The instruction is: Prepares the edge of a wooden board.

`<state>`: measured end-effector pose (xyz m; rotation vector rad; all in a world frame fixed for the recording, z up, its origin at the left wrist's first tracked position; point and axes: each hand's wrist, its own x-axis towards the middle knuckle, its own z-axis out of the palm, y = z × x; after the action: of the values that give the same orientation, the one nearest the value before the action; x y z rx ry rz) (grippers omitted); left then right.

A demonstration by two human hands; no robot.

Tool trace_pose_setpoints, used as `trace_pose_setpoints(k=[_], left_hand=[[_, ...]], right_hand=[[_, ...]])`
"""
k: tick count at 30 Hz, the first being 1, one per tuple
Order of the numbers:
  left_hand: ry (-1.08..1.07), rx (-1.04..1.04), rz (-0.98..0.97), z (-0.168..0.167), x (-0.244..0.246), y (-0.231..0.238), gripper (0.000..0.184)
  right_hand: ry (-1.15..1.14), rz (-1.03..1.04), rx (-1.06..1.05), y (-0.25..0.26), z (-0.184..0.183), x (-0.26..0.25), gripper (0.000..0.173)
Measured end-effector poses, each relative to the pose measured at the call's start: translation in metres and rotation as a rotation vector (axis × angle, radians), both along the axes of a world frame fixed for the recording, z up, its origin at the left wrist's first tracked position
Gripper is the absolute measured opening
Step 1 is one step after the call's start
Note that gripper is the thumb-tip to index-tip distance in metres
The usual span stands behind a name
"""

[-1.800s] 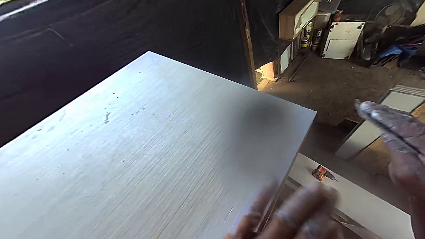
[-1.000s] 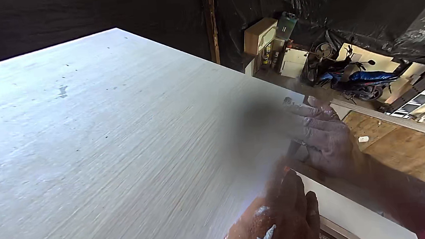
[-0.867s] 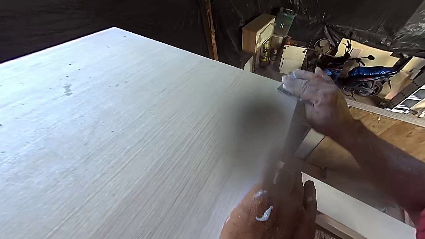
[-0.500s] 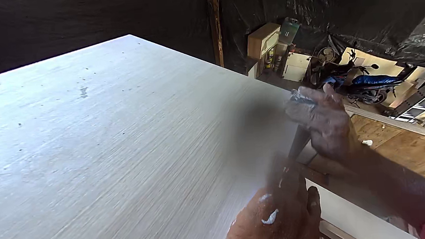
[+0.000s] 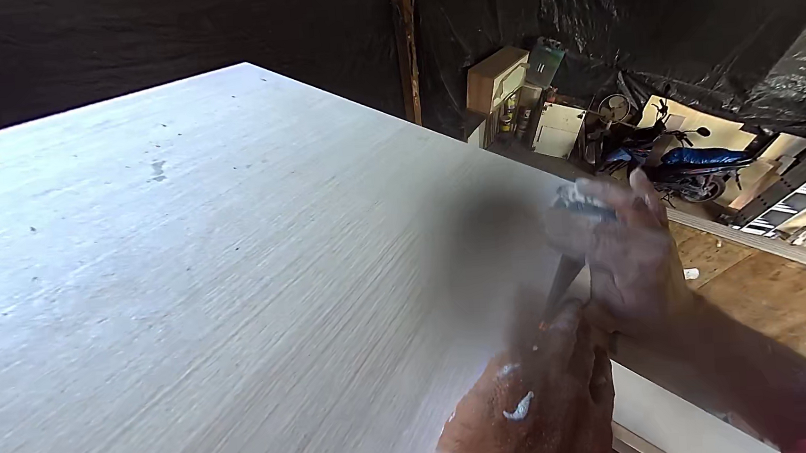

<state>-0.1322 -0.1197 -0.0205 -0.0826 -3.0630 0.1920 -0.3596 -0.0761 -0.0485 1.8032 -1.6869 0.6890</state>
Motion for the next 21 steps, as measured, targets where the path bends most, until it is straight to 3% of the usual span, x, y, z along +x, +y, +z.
trace_pose_setpoints(k=[4,7,11,15,18,21], left_hand=[[-0.031,-0.012,0.013,0.002,-0.002,0.001,0.042],[-0.029,0.005,0.019,0.002,-0.001,0.002,0.042],[-0.041,0.004,0.004,0.003,-0.003,0.0,0.043],[0.018,0.021,0.009,-0.001,-0.001,-0.002,0.041],[-0.024,0.001,-0.001,0.001,-0.001,0.001,0.044],[-0.012,0.002,0.007,0.002,0.0,0.0,0.041]], right_hand=[[0.065,-0.134,0.031,-0.018,0.002,-0.021,0.042],[0.065,-0.022,-0.015,-0.011,-0.001,-0.006,0.039],[-0.031,-0.049,0.005,-0.02,-0.003,-0.022,0.041],[-0.187,0.127,-0.019,0.005,-0.008,0.015,0.038],[-0.199,0.018,-0.048,-0.006,-0.006,-0.014,0.041],[-0.173,0.074,-0.032,0.005,-0.003,0.007,0.038]])
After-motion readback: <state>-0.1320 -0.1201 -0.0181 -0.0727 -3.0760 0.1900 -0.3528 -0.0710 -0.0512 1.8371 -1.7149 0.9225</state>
